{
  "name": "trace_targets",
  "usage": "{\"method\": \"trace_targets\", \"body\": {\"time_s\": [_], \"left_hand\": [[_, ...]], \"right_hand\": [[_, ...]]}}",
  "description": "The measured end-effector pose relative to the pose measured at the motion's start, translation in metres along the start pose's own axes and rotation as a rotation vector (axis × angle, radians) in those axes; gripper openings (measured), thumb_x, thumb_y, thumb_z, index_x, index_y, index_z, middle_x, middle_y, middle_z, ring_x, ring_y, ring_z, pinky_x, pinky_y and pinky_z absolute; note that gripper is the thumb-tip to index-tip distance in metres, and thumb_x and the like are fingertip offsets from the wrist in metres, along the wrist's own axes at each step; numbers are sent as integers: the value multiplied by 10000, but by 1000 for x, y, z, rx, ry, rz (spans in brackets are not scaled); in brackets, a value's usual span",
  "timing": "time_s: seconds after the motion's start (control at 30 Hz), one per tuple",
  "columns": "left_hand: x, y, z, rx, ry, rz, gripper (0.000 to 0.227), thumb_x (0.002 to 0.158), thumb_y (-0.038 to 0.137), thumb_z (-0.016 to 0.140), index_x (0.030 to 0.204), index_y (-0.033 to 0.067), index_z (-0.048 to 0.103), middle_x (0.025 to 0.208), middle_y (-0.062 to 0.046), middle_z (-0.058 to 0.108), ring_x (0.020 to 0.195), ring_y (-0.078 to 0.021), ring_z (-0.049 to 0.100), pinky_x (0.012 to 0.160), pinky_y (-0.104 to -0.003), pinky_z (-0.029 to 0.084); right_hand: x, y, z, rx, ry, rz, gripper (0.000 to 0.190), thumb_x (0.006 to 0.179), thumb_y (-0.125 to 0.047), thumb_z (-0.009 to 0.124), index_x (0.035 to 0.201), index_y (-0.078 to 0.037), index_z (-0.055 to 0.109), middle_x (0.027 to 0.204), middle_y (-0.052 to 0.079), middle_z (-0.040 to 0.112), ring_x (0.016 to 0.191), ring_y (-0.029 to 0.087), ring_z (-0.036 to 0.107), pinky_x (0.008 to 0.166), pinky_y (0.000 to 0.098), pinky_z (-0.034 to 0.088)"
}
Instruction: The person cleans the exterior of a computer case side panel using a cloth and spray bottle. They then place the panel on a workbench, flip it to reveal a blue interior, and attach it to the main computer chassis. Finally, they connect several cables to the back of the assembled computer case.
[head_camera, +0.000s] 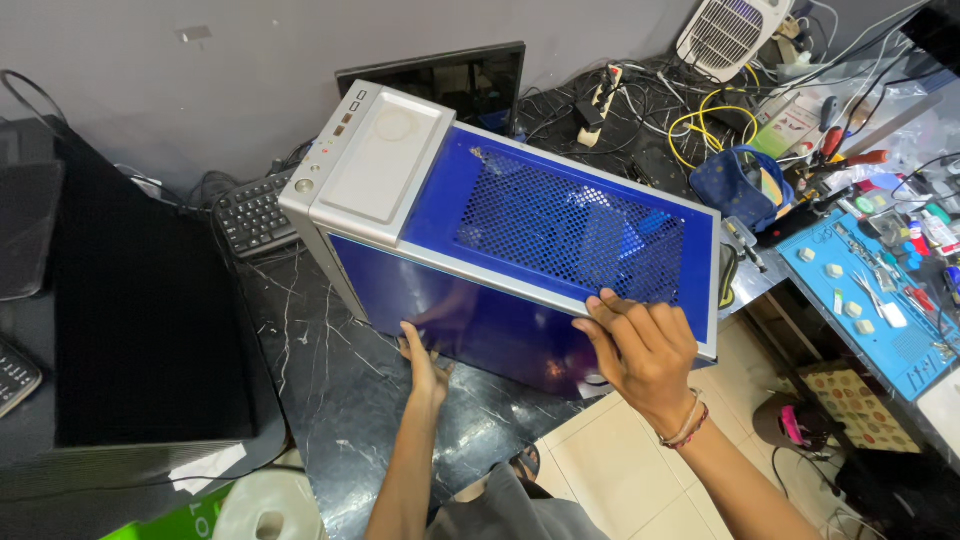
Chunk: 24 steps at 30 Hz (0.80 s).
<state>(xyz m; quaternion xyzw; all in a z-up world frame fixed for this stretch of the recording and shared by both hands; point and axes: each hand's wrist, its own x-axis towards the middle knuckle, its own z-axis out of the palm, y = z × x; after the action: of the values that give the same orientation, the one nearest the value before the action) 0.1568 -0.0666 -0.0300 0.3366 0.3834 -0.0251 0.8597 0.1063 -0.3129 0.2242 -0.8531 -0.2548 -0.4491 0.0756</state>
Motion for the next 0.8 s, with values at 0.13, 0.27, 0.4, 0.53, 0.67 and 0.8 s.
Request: {"method": "trace_targets", "body": {"time_s": [0.13,0.27,0.4,0.53,0.67,0.8], "left_hand": [[0,-2,-1,20,15,-23,1256,951,959,548,1789,304,-119,1860,-235,57,1700,-519,155,1235,-909,48],[-4,-5,-8,46,-54,-5,1275,967,870,624,1795,272,-138,1851,-279,-79,1689,-583,64,1264,-877,127],[-1,-2,-13,101,-89,-3,1277,972,825,667,1792,264,-135,1846,-286,-67,1687,-591,73,1257,-875,159],[0,-3,-19,89,-102,-4,1286,985,793,673,1778,248,-181,1834,-313,-102,1680,-608,77,1239,-890,196],[-9,5,-9,94,-91,-21,1319,967,793,706,1775,248,-182,1830,-328,-46,1677,-606,119,1221,-881,242],[-11,16,-3,130,-70,-28,1321,953,756,738,1774,236,-158,1831,-324,-48,1675,-595,144,1234,-879,238]], "right_hand": [[0,-2,1,-12,3,22,135,995,-260,894,990,-129,862,939,23,810,742,250,653,714,355,505],[-2,-1,1,-8,3,27,143,1007,-270,882,986,-133,848,945,19,802,741,250,641,718,356,501],[1,-4,-4,-38,-52,12,146,994,-279,877,968,-144,828,933,13,778,744,253,644,710,369,498],[-1,3,-5,-180,-203,-100,178,970,-340,837,981,-170,788,887,31,692,737,263,615,671,384,483],[47,-1,-11,-212,-346,-179,315,978,-468,766,928,-171,675,845,47,551,781,298,607,715,415,500],[87,-18,1,-105,-588,-34,973,755,-574,907,1586,-184,586,1450,234,588,1339,489,553,1076,672,426]]}}
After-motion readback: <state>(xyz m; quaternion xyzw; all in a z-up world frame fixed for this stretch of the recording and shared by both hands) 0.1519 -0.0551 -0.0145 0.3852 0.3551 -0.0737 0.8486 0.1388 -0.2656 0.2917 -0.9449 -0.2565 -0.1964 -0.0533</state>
